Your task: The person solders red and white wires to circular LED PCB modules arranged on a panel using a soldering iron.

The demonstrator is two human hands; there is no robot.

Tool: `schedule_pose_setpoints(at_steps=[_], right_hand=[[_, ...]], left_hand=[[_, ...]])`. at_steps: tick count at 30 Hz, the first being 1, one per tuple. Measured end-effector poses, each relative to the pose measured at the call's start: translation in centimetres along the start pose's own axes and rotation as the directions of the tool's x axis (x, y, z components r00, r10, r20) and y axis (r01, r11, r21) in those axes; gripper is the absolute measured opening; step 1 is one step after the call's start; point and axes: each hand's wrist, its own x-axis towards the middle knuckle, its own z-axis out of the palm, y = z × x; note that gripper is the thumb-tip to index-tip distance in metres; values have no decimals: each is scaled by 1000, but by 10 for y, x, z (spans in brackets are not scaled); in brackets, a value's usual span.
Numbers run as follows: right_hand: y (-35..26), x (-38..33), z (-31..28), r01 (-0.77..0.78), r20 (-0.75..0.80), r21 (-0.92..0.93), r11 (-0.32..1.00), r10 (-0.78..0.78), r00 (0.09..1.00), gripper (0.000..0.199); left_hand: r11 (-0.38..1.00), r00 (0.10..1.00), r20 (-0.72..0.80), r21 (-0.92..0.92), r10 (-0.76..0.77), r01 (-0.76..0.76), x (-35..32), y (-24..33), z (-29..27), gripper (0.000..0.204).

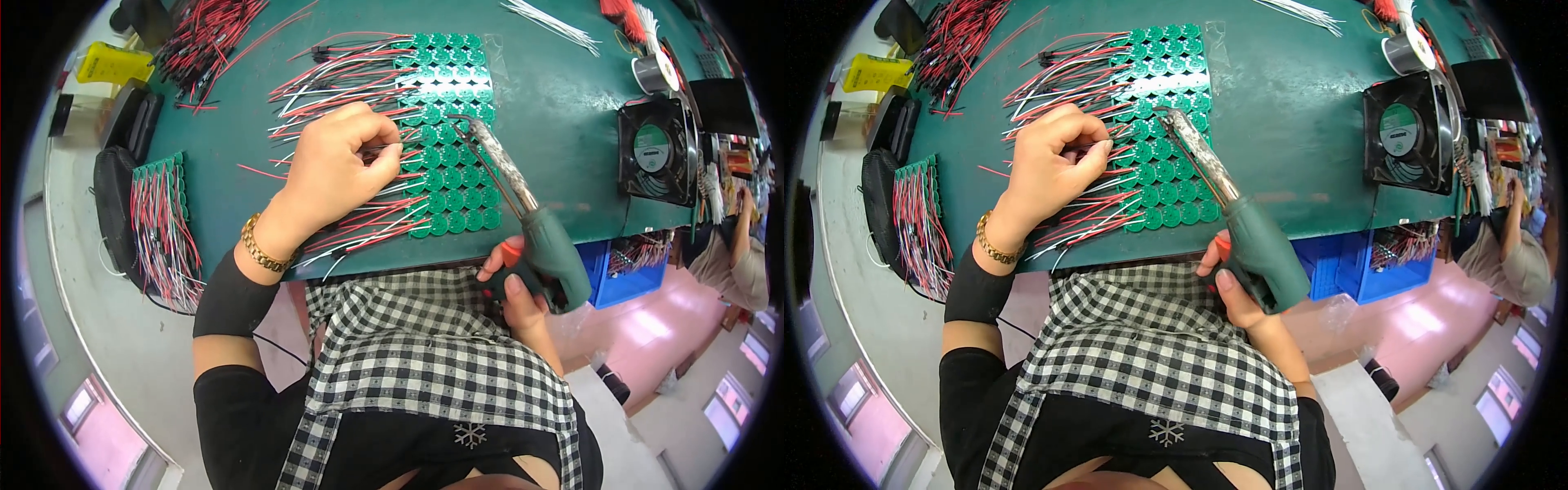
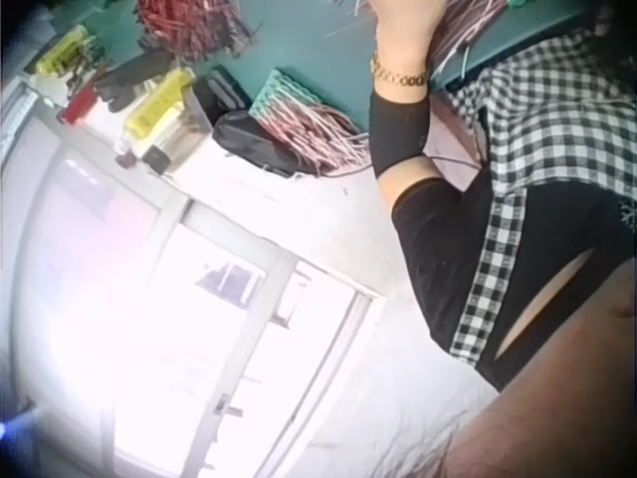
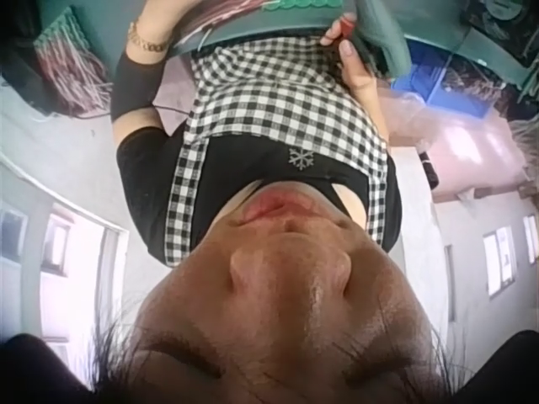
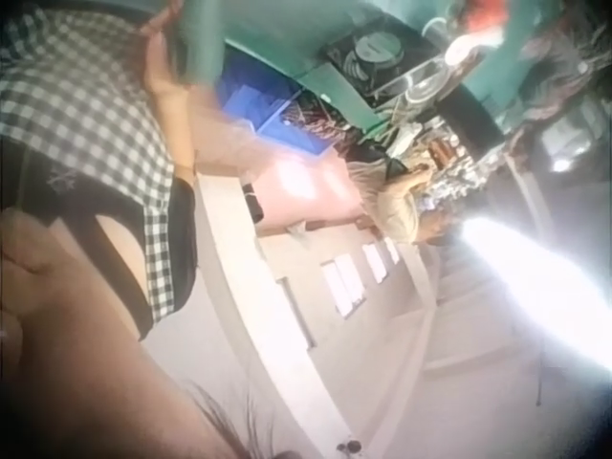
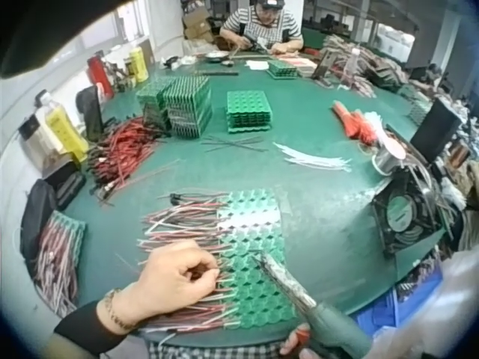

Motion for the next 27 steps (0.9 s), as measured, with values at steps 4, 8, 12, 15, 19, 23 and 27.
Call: schedule_pose_setpoints(at_steps=[4, 8, 12, 15, 19, 23, 27], right_hand=[[7, -13, 4, 47, 6, -144, 988, -46, 999, 52], [12, -14, 3, 19, 77, -288, 958, 3, 997, 52], [8, -4, 11, 38, 60, -209, 977, -26, 998, 37], [6, -3, 12, 77, 83, -241, 967, -59, 995, 36], [6, 0, 13, 83, 70, -238, 968, -68, 995, 33], [6, 2, 16, 75, 69, -215, 974, -61, 996, 33], [4, 5, 18, 97, 51, -192, 977, -89, 995, 31]], left_hand=[[998, 1000, 10, 58, -9, 9, -4, -6, -2, 6], [999, 1000, 7, 49, 21, -21, -3, -13, -4, 8], [999, 999, 34, 36, 27, -28, -3, -17, -4, 8], [1000, 999, 52, -7, -1, 2, -1, -16, -5, 8], [999, 999, 38, -13, -29, 29, -1, -16, -6, 8], [999, 997, 64, -11, -52, 52, -2, -19, -7, 8], [999, 995, 87, -16, -44, 45, 0, -21, -5, 9]])
